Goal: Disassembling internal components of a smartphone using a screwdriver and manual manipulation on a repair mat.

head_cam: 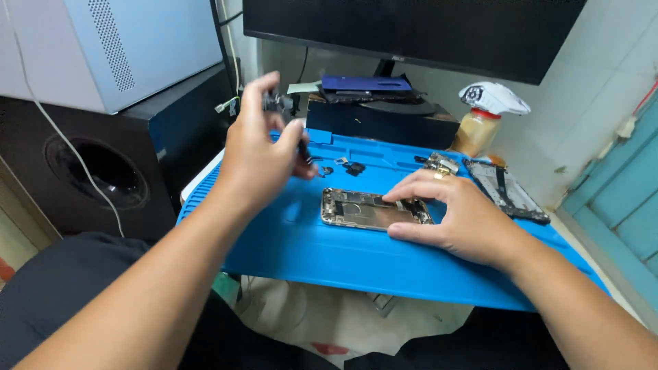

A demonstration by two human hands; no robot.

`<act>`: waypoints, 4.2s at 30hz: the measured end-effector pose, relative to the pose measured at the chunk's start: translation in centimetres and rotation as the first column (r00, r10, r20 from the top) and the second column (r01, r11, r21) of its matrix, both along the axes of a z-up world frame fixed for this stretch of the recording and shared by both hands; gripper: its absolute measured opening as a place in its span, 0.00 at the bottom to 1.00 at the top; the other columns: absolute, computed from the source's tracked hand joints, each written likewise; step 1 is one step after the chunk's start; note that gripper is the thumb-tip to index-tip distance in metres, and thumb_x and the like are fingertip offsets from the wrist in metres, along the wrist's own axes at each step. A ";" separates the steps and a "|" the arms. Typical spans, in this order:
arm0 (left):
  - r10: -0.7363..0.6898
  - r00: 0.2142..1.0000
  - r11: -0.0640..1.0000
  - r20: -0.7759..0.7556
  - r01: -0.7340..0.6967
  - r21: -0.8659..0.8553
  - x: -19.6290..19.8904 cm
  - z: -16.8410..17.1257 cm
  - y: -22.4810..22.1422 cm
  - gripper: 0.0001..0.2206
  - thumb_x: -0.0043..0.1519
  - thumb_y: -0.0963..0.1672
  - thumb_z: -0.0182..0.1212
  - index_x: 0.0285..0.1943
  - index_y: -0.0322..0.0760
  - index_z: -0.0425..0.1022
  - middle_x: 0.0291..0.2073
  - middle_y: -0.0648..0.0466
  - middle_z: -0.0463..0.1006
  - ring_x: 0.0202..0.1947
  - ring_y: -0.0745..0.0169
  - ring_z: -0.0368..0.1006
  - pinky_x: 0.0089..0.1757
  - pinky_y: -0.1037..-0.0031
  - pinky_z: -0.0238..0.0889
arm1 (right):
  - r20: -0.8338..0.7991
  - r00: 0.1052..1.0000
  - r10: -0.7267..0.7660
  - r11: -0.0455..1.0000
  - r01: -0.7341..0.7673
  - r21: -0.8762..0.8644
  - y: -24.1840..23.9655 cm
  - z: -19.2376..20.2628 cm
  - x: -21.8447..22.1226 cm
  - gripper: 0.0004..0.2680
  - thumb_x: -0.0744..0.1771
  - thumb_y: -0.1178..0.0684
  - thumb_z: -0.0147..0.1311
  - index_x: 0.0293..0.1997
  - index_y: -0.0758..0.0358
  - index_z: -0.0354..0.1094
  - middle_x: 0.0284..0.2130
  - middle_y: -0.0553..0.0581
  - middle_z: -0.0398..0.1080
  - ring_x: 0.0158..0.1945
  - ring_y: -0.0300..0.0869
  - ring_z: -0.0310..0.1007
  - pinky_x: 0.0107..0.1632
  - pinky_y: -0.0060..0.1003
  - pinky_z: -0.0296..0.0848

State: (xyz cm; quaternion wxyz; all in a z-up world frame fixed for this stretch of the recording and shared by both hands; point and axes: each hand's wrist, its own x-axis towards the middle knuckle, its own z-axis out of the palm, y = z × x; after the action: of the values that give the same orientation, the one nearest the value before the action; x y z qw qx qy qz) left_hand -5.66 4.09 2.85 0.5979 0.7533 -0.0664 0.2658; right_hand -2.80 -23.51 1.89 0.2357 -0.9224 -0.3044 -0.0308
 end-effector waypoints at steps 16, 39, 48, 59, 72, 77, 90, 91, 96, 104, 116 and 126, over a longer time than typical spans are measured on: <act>0.131 0.988 0.983 -0.078 -0.120 0.139 1.0 0.0 2.1 0.24 0.68 0.41 0.58 0.74 0.41 0.57 0.26 0.55 0.73 0.15 0.55 0.81 0.25 0.69 0.81 | -0.093 0.993 -0.068 0.994 0.060 -0.092 3.0 -0.6 2.0 0.24 0.59 0.33 0.66 0.61 0.37 0.78 0.49 0.47 0.68 0.54 0.39 0.75 0.54 0.40 0.72; 0.110 0.984 0.981 0.138 -0.130 0.146 0.5 -0.7 2.2 0.27 0.70 0.37 0.55 0.75 0.23 0.47 0.35 0.43 0.80 0.21 0.54 0.84 0.29 0.64 0.83 | -0.042 0.999 -0.032 0.987 0.038 0.155 2.3 -1.4 1.9 0.22 0.59 0.36 0.73 0.55 0.54 0.82 0.42 0.60 0.76 0.46 0.54 0.74 0.54 0.52 0.74; 0.175 0.984 0.983 0.026 -0.176 0.047 1.2 -0.4 2.2 0.23 0.68 0.40 0.60 0.70 0.38 0.55 0.27 0.51 0.76 0.15 0.58 0.80 0.24 0.70 0.82 | -0.159 0.977 -0.145 0.989 0.146 -0.001 3.2 -0.2 1.2 0.21 0.59 0.35 0.66 0.58 0.37 0.78 0.57 0.47 0.73 0.62 0.42 0.73 0.61 0.43 0.73; 0.180 0.982 0.983 -0.052 -0.177 0.058 1.8 -1.1 2.1 0.26 0.70 0.41 0.59 0.75 0.39 0.51 0.34 0.52 0.71 0.18 0.53 0.83 0.25 0.69 0.85 | 0.102 0.994 -0.044 0.996 0.036 0.079 2.2 -1.6 1.8 0.23 0.58 0.35 0.71 0.57 0.41 0.78 0.47 0.49 0.66 0.51 0.41 0.72 0.50 0.39 0.73; 0.209 0.977 0.971 -0.053 -0.200 0.131 1.9 -1.1 3.1 0.19 0.72 0.42 0.54 0.71 0.39 0.58 0.26 0.53 0.74 0.12 0.60 0.70 0.19 0.70 0.72 | 0.087 0.996 0.000 1.000 -0.001 0.014 2.4 -1.7 2.1 0.20 0.61 0.34 0.65 0.58 0.42 0.80 0.44 0.48 0.73 0.50 0.41 0.74 0.51 0.40 0.69; 0.234 0.971 0.964 -0.042 -0.226 0.140 2.6 -1.6 4.1 0.19 0.73 0.43 0.53 0.73 0.39 0.60 0.27 0.55 0.70 0.16 0.64 0.72 0.23 0.71 0.69 | 0.094 0.988 0.119 0.991 -0.113 -0.066 2.6 -0.9 1.3 0.19 0.65 0.38 0.57 0.62 0.43 0.77 0.51 0.51 0.70 0.53 0.44 0.73 0.51 0.45 0.71; 0.229 0.972 0.963 -0.049 -0.219 0.157 2.6 -1.6 4.1 0.20 0.73 0.44 0.52 0.73 0.39 0.58 0.28 0.54 0.74 0.17 0.65 0.74 0.24 0.73 0.68 | 0.279 0.852 0.443 0.894 -0.443 -0.065 3.0 -1.3 0.3 0.13 0.70 0.52 0.48 0.60 0.49 0.76 0.60 0.61 0.72 0.63 0.53 0.72 0.59 0.53 0.69; 0.228 0.972 0.963 -0.049 -0.218 0.158 2.6 -1.7 4.1 0.20 0.73 0.44 0.52 0.73 0.39 0.58 0.28 0.54 0.74 0.17 0.65 0.74 0.24 0.73 0.68 | 0.280 0.852 0.442 0.894 -0.443 -0.065 3.0 -1.3 0.3 0.13 0.70 0.52 0.48 0.60 0.49 0.76 0.60 0.61 0.72 0.63 0.53 0.72 0.59 0.53 0.69; 0.241 0.968 0.959 -0.075 -0.226 0.170 2.3 -1.4 3.8 0.20 0.74 0.44 0.52 0.74 0.40 0.58 0.29 0.53 0.75 0.18 0.65 0.74 0.26 0.73 0.71 | 0.289 0.843 0.453 0.890 -0.446 -0.096 3.0 -1.1 0.4 0.13 0.70 0.52 0.49 0.60 0.51 0.78 0.59 0.61 0.72 0.62 0.53 0.72 0.58 0.51 0.72; 0.211 0.976 0.968 -0.052 -0.201 0.150 2.1 -1.4 3.8 0.19 0.73 0.44 0.51 0.73 0.40 0.58 0.28 0.54 0.74 0.17 0.65 0.74 0.22 0.72 0.67 | 0.316 0.770 0.554 0.831 -0.489 -0.264 3.1 0.0 0.8 0.13 0.71 0.53 0.49 0.63 0.52 0.75 0.58 0.60 0.69 0.38 0.48 0.80 0.42 0.46 0.77; 0.136 0.964 0.987 -0.230 -0.112 0.113 0.8 -0.5 1.8 0.20 0.72 0.44 0.50 0.75 0.43 0.59 0.29 0.51 0.75 0.16 0.59 0.71 0.19 0.69 0.66 | 0.250 0.905 0.345 0.938 -0.336 -0.079 3.3 -0.4 0.8 0.16 0.69 0.47 0.53 0.65 0.51 0.73 0.56 0.58 0.71 0.52 0.49 0.76 0.53 0.47 0.71; 0.195 0.966 0.965 -0.168 -0.159 0.208 1.5 -1.0 2.3 0.19 0.69 0.44 0.53 0.70 0.46 0.68 0.24 0.53 0.76 0.15 0.62 0.72 0.21 0.69 0.68 | 0.194 0.962 0.193 0.966 -0.151 -0.212 9.6 1.2 7.9 0.08 0.70 0.49 0.60 0.53 0.48 0.82 0.44 0.53 0.75 0.47 0.47 0.75 0.50 0.47 0.72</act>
State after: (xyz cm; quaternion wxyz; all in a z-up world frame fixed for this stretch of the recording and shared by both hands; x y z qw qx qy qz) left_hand -4.11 6.42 1.81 0.4993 0.8322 0.0326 0.2387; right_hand 5.08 -13.92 3.13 0.1122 -0.9023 -0.4087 -0.0786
